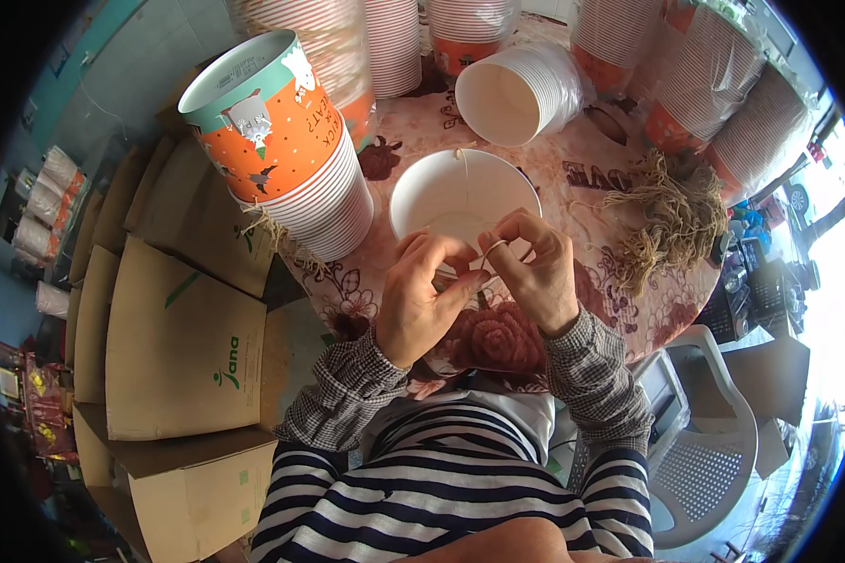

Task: Attaching thin cord handles to printed paper buckets and stacking them on a table.

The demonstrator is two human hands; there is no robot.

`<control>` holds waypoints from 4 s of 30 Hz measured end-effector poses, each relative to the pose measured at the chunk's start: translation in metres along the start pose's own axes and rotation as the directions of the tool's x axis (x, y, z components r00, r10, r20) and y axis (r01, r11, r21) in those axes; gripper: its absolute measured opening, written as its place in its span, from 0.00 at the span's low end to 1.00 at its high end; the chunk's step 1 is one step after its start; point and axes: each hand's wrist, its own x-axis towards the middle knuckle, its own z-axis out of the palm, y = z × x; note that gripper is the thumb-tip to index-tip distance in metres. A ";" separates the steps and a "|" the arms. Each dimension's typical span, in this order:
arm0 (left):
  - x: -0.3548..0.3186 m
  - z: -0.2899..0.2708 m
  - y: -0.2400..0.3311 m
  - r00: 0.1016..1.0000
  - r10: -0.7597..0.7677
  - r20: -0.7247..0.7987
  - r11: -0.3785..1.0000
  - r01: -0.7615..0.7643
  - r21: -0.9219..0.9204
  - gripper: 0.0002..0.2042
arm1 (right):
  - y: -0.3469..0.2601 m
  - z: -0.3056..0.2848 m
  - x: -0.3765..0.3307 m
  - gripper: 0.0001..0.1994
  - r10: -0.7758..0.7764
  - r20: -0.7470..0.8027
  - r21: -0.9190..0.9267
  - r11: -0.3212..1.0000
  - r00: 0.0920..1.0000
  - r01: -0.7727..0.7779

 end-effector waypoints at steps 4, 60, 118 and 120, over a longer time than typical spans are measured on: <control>0.002 0.000 0.006 0.997 0.073 0.002 0.987 -0.072 0.141 0.07 | 0.001 -0.004 0.002 0.09 -0.008 0.058 -0.050 0.999 0.998 0.011; -0.011 -0.005 0.012 0.961 -0.247 0.124 0.722 0.268 -0.638 0.10 | -0.022 -0.012 -0.024 0.11 0.061 0.243 0.274 0.953 0.968 -0.129; 0.011 -0.028 0.019 0.882 -0.298 0.366 0.761 0.451 -0.466 0.10 | -0.003 0.000 -0.019 0.18 -0.649 0.114 -0.361 0.679 0.752 0.640; 0.011 -0.027 0.017 0.888 -0.274 0.369 0.770 0.432 -0.469 0.10 | -0.001 0.000 -0.019 0.19 -0.675 0.092 -0.336 0.671 0.732 0.661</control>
